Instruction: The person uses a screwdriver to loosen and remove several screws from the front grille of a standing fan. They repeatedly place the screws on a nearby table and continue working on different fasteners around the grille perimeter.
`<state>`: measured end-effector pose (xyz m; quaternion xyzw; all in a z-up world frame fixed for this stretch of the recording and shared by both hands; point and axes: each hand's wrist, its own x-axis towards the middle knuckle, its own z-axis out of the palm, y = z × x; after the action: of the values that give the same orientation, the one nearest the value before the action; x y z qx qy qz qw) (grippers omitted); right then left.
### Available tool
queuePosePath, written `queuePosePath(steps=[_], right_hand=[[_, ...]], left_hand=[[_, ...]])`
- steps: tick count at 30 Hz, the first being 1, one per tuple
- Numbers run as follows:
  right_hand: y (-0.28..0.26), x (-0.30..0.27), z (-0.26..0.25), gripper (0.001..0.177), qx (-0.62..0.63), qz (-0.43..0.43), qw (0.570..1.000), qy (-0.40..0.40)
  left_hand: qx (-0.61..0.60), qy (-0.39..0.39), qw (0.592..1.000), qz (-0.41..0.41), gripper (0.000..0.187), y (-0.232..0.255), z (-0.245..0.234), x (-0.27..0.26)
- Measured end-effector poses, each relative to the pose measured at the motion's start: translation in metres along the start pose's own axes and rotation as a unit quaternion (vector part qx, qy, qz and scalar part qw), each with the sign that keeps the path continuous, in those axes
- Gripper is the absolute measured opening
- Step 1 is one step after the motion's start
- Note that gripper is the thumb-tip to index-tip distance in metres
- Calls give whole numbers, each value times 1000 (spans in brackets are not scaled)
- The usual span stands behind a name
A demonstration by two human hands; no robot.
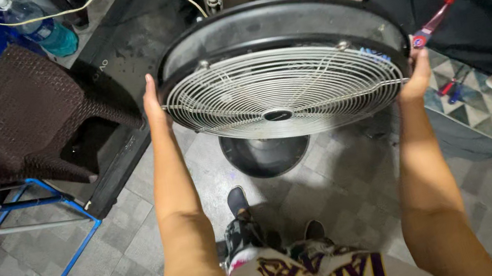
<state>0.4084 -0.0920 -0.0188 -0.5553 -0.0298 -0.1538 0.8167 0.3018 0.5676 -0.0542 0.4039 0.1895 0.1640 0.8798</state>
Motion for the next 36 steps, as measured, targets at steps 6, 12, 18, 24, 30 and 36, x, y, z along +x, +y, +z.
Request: queuePosePath(steps=[6,12,18,24,30,36], right_hand=[[-2,-9,-4,55,-21,0,1000,-19],[12,-64,-20,57,40,0,998,-53],[102,-108,-31,60,104,8,994,-9],[100,-140,-14,61,125,-67,989,40],[71,-128,19,63,170,-80,982,32],[88,-120,5,58,85,-146,985,41]], left_hand=[[-27,-20,999,-31,64,-36,-42,6],[-208,12,977,-52,58,-179,-90,-7],[-240,-73,962,-110,55,-328,-89,-8],[-240,-118,949,-169,56,-430,-43,14],[-285,-151,931,-170,58,-445,0,15],[-301,-172,922,-175,59,-435,24,15]])
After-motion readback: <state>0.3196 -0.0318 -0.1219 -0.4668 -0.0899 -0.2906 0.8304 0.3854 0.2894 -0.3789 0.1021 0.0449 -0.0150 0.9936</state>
